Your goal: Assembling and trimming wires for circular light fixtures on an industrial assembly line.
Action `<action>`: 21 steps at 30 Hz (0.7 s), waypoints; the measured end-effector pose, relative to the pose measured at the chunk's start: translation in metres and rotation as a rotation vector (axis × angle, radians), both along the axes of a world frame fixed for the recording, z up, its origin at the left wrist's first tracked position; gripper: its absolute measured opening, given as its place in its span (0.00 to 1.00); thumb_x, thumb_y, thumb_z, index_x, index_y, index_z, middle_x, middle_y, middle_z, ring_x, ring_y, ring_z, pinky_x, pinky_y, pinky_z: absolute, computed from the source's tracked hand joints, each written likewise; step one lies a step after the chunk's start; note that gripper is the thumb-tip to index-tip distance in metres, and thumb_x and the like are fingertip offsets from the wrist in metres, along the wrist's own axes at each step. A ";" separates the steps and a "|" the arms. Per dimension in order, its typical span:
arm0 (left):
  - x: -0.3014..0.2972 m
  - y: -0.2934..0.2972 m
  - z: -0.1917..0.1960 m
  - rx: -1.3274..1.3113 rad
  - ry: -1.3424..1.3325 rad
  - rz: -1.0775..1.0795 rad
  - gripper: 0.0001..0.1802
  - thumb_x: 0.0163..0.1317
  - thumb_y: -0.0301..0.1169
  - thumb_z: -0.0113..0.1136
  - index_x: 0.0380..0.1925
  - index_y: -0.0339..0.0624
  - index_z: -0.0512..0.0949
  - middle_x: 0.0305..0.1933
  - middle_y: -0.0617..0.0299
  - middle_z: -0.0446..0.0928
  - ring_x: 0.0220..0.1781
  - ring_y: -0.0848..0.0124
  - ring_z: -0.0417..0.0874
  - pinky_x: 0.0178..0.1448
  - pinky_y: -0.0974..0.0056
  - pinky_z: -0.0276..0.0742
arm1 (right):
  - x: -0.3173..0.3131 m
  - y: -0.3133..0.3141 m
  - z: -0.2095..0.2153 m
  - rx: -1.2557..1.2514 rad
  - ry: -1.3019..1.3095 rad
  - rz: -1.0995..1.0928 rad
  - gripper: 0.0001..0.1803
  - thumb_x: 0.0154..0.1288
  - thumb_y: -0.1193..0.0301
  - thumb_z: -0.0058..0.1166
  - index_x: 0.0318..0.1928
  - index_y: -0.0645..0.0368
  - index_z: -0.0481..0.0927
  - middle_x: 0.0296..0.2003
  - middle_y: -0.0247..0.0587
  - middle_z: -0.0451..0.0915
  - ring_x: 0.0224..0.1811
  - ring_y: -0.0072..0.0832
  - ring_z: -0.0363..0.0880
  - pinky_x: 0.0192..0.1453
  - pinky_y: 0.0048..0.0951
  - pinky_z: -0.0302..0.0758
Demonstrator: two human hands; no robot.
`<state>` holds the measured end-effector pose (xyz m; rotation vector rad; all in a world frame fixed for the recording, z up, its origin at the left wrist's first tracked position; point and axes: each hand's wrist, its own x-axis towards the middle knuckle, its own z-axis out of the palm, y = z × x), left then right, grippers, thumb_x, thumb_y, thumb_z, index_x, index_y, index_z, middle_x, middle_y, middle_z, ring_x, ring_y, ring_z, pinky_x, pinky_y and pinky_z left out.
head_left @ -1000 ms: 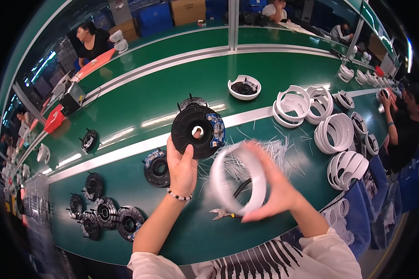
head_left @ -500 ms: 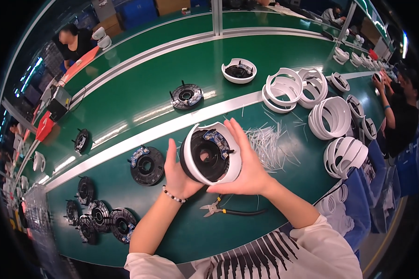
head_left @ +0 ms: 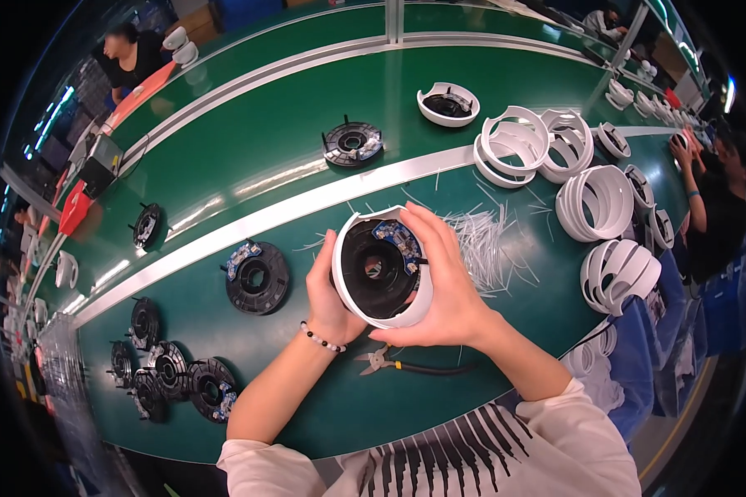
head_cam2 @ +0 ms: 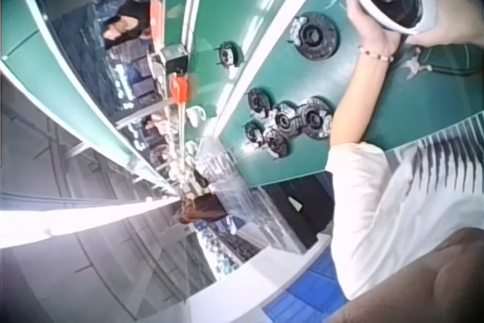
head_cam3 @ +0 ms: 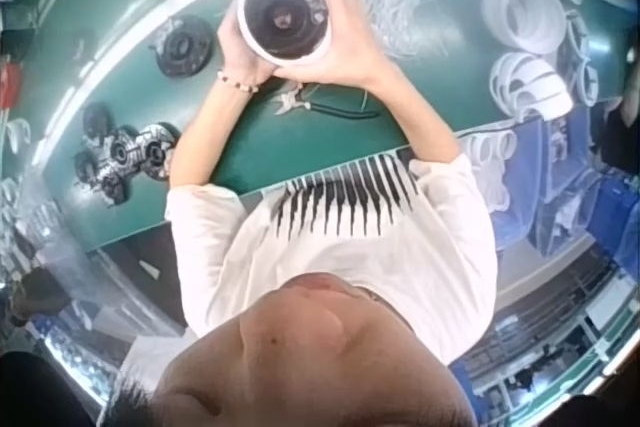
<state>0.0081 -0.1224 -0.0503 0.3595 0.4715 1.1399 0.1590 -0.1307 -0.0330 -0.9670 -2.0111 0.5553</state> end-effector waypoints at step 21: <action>-0.012 0.001 -0.007 0.079 -0.102 -0.264 0.44 0.53 0.67 0.29 0.56 0.40 0.60 0.54 0.54 0.65 0.55 0.64 0.69 0.58 0.59 0.66 | 0.008 0.010 0.018 -0.028 -0.246 0.188 0.63 0.21 0.61 0.71 0.60 0.68 0.47 0.57 0.54 0.50 0.58 0.51 0.52 0.60 0.42 0.55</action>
